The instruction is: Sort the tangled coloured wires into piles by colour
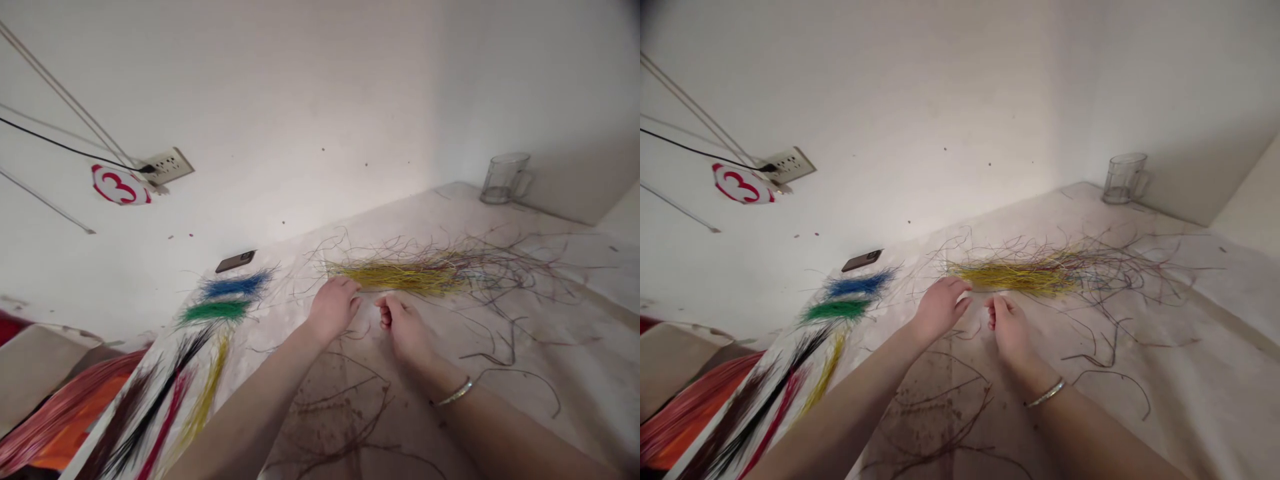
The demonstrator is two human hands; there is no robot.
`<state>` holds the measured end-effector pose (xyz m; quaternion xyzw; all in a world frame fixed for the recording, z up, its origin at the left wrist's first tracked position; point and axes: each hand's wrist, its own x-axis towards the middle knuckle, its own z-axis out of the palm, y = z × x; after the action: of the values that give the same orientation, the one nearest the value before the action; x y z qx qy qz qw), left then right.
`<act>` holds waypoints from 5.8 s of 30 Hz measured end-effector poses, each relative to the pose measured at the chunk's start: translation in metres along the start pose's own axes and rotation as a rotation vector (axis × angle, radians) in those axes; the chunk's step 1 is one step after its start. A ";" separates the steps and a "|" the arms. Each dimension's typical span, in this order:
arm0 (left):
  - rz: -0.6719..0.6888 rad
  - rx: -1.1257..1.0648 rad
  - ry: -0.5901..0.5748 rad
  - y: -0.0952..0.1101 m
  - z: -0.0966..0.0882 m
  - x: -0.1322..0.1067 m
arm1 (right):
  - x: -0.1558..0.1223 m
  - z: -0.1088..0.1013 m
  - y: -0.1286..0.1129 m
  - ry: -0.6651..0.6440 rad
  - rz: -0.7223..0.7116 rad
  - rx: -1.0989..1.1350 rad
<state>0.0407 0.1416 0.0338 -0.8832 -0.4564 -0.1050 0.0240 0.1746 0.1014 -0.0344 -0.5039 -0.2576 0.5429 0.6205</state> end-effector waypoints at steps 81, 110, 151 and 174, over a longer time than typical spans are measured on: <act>-0.827 -1.123 0.329 -0.038 -0.046 -0.181 | -0.010 -0.016 -0.020 -0.523 -0.226 -0.761; -0.786 0.141 0.389 -0.067 -0.065 -0.266 | -0.015 -0.010 -0.013 -0.497 -0.248 -0.771; -0.055 -0.274 0.363 -0.009 0.002 0.006 | 0.003 0.004 0.001 -0.307 -0.377 -0.613; -0.275 -0.225 0.217 -0.017 0.016 0.000 | 0.000 -0.004 -0.010 0.017 -0.294 -0.133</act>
<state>0.0290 0.1537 0.0176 -0.7933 -0.5527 -0.2521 -0.0403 0.1826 0.1013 -0.0270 -0.5054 -0.3587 0.4238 0.6605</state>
